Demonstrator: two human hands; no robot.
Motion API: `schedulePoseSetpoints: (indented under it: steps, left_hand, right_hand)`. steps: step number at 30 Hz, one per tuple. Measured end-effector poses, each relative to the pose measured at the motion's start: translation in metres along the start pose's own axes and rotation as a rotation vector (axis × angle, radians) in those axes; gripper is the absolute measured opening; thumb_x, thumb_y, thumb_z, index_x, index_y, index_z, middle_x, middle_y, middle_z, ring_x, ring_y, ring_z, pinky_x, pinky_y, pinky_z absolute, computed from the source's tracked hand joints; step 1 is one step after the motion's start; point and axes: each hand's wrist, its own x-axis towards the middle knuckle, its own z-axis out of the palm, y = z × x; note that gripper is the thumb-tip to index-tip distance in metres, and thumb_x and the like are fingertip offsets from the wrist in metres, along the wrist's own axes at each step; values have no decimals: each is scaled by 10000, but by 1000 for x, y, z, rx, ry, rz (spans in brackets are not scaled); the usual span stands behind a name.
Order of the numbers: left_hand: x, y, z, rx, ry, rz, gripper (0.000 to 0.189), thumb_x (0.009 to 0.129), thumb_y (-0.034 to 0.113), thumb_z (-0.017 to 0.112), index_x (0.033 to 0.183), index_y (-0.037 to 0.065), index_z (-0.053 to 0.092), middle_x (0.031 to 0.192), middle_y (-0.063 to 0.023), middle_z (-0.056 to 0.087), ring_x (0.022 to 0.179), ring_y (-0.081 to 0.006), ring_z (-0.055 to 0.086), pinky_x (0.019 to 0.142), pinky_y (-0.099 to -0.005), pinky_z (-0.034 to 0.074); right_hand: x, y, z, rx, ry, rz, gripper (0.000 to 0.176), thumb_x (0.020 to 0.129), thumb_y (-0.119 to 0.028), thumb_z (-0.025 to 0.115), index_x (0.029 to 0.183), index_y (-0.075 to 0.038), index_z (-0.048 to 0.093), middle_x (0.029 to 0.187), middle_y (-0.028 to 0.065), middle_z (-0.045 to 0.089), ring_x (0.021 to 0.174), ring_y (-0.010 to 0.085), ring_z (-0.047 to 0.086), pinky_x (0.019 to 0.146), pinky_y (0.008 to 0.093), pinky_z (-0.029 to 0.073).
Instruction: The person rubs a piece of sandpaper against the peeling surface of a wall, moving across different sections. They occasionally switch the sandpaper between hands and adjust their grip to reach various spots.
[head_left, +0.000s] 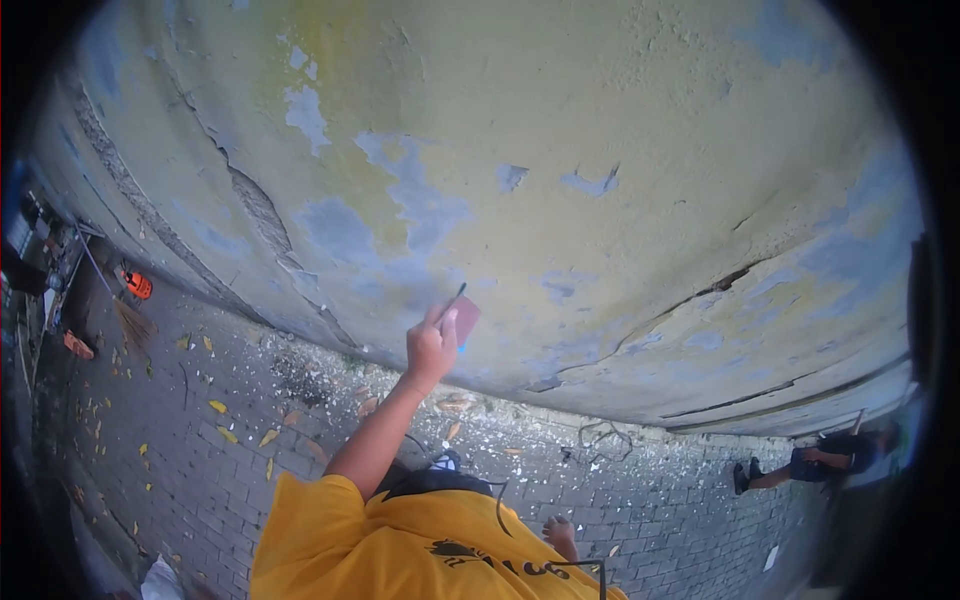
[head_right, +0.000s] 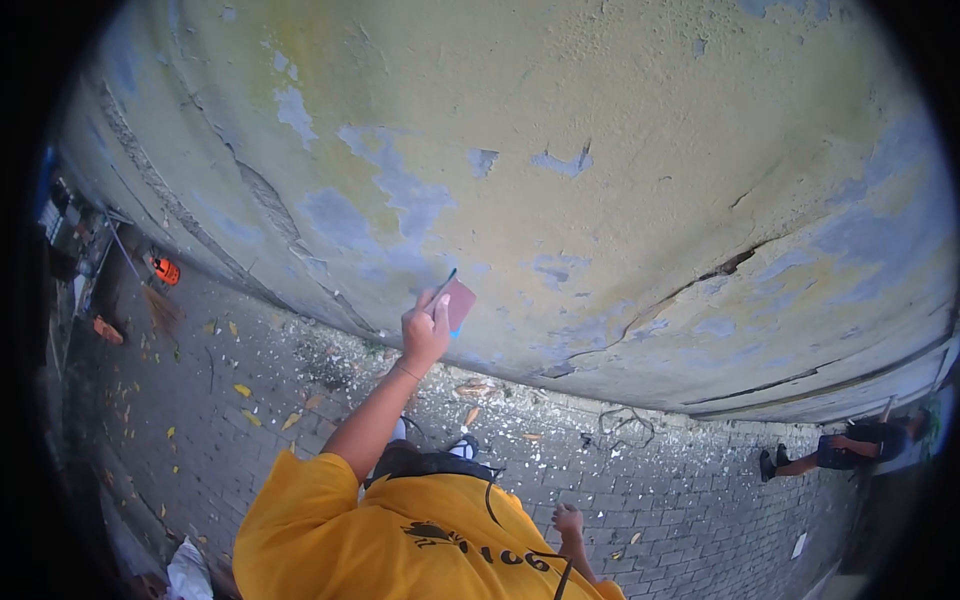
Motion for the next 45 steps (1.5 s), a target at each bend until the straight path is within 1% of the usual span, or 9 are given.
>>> schedulePoseSetpoints:
  steps: [8, 14, 16, 22, 25, 29, 36, 42, 45]
  left_hand:
    - [-13, -48, 1, 128, -228, 162, 164, 947, 137, 601, 1063, 25, 633, 854, -240, 679, 772, -384, 691, 661, -434, 529]
    - [26, -13, -3, -133, 291, -247, 161, 957, 190, 581, 1065, 81, 630, 806, -178, 685, 748, -400, 670, 668, -443, 523]
    - [8, -27, -5, 187, -311, 31, 168, 980, 131, 560, 1035, -14, 622, 782, -166, 675, 691, -320, 684, 615, -383, 501]
    - [34, -29, -20, -2, 231, -209, 150, 942, 170, 590, 1049, 86, 653, 889, -193, 694, 764, -388, 678, 653, -452, 515]
    - [-5, -43, -2, 239, -312, 259, 188, 982, 155, 548, 1014, -7, 637, 866, -123, 710, 734, -312, 704, 636, -378, 517]
    - [24, -17, -13, -73, 265, -159, 176, 963, 124, 577, 1081, 0, 617, 876, -157, 711, 782, -330, 707, 672, -389, 524]
    - [15, -53, -21, 223, -101, 155, 167, 947, 180, 599, 1030, 38, 625, 792, -208, 670, 699, -399, 659, 618, -432, 509]
    - [30, -65, -20, -7, 380, -75, 137, 951, 188, 601, 1033, 81, 626, 773, -163, 683, 704, -361, 674, 619, -423, 508]
    - [7, -63, -30, 337, -405, 443, 146, 976, 138, 585, 1042, 9, 603, 820, -174, 700, 717, -308, 696, 649, -375, 515]
  right_hand:
    - [-10, 6, -1, -71, 24, 12, 367, 957, -264, 612, 1198, 13, 618, 918, 119, 718, 712, 194, 695, 540, 330, 554]
    - [-56, -9, 1, -291, -16, -16, 375, 958, -262, 611, 1200, 24, 618, 922, 133, 721, 731, 203, 710, 573, 330, 568]
    - [-46, -18, 0, -410, -36, -55, 370, 958, -263, 613, 1196, 20, 623, 900, 121, 719, 716, 194, 705, 563, 321, 558]
    - [-2, 15, 6, -10, 22, -38, 387, 956, -266, 619, 1219, 18, 604, 885, 105, 703, 679, 179, 670, 548, 317, 543]
    - [-7, 4, 6, -54, 5, 4, 397, 952, -266, 633, 1235, 9, 594, 884, 104, 702, 694, 191, 672, 544, 321, 537]
    - [10, 2, 9, 0, 22, -16, 367, 950, -262, 639, 1199, 7, 615, 878, 105, 702, 685, 187, 671, 540, 315, 531]
    - [-16, 6, 7, -116, 2, -1, 341, 950, -260, 637, 1165, 4, 635, 830, 96, 704, 657, 180, 672, 512, 307, 525]
    - [-16, 12, 11, -90, 6, -34, 353, 950, -271, 624, 1157, 14, 641, 852, 110, 713, 650, 179, 678, 509, 307, 528]
    - [-31, -22, 8, -338, -39, -63, 366, 950, -264, 620, 1186, 15, 627, 862, 113, 711, 671, 179, 681, 511, 306, 527]
